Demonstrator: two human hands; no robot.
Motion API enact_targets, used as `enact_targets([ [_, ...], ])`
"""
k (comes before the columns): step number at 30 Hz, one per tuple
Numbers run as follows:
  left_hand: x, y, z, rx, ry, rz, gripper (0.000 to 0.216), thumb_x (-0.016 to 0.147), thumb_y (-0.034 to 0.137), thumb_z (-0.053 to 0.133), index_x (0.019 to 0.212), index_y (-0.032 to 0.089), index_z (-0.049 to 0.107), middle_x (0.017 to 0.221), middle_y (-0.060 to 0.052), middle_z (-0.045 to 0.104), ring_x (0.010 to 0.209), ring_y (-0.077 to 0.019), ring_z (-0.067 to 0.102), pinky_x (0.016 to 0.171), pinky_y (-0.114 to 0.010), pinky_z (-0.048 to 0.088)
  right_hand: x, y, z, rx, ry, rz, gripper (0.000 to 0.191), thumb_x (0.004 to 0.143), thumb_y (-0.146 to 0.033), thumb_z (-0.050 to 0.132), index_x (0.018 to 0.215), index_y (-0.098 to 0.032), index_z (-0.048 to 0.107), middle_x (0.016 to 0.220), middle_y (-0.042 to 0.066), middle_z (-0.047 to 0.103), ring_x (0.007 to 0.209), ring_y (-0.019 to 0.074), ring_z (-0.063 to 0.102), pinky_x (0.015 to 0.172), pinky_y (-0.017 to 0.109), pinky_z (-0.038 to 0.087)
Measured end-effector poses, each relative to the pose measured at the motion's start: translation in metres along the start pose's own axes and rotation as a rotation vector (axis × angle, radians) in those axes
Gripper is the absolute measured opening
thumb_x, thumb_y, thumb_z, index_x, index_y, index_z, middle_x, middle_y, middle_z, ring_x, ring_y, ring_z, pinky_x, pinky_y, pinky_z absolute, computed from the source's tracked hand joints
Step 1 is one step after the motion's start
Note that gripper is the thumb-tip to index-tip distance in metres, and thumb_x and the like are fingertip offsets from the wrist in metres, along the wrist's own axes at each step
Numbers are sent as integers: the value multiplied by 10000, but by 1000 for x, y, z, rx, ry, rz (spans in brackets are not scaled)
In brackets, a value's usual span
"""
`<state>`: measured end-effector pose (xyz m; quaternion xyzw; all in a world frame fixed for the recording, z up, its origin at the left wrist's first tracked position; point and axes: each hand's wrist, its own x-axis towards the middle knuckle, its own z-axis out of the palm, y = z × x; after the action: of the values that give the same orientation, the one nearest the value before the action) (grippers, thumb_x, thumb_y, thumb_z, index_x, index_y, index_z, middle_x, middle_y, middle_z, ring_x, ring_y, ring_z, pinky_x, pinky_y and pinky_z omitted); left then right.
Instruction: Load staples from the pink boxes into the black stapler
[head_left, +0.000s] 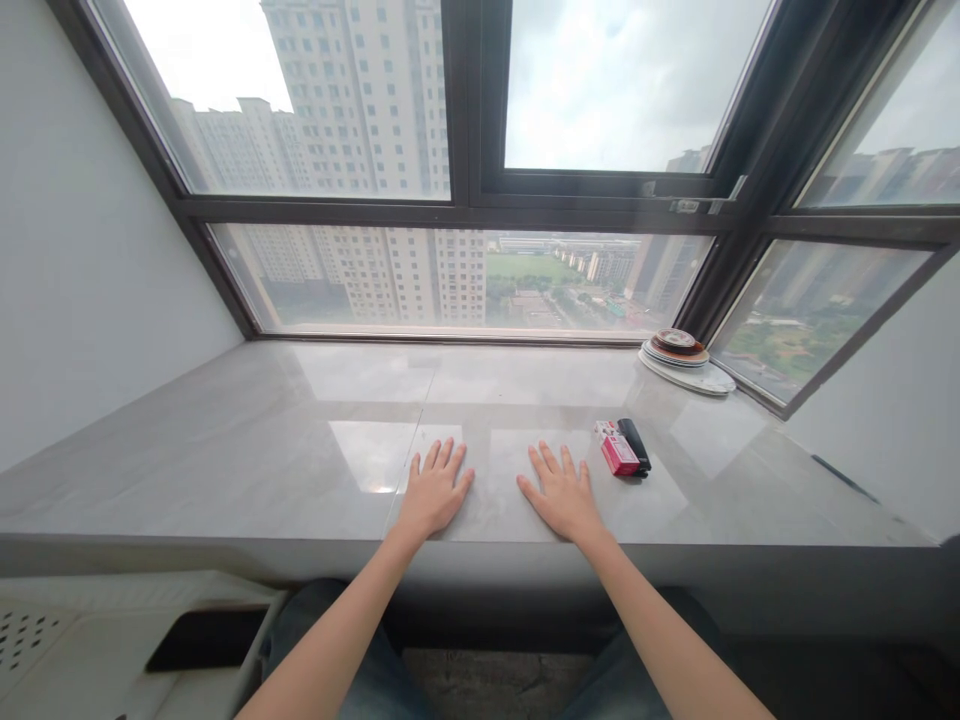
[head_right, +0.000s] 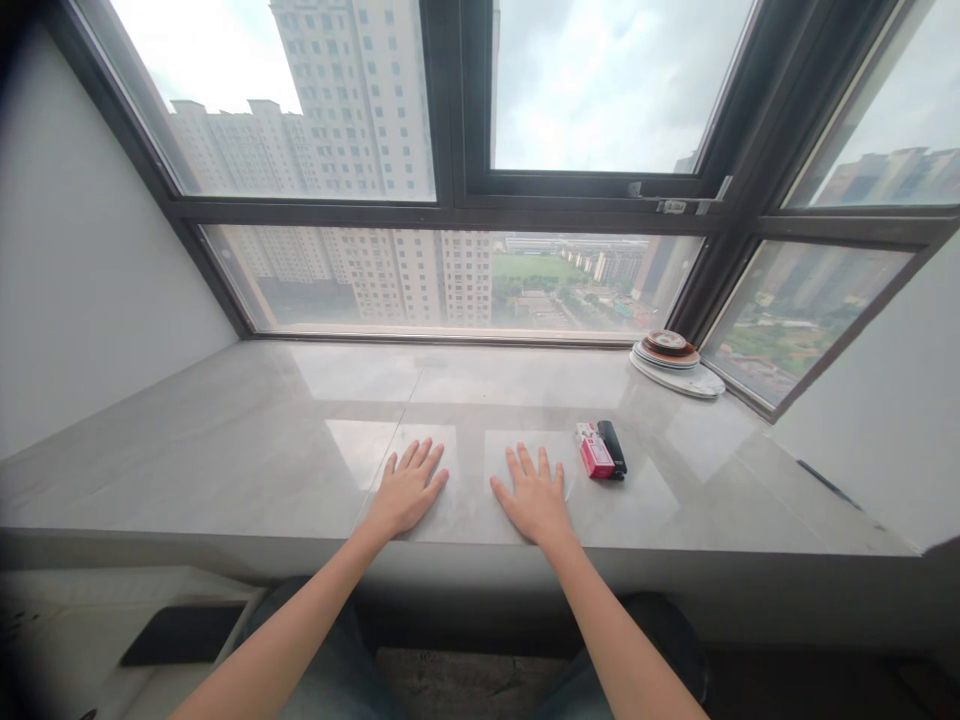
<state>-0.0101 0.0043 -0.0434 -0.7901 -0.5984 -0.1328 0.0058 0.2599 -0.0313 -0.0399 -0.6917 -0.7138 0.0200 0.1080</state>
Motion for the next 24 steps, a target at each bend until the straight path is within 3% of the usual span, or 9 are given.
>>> enact_targets([
  [24, -1, 4, -1, 10, -17, -32, 622, 1032, 591, 254, 1617, 381, 272, 1716, 10, 206, 1593, -276, 122, 1260, -552, 68, -3, -2, -3, -21, -32, 19, 749, 1002, -704, 217, 1661, -351, 179, 1735, -10, 103, 1580, 342, -25, 1225, 592, -9],
])
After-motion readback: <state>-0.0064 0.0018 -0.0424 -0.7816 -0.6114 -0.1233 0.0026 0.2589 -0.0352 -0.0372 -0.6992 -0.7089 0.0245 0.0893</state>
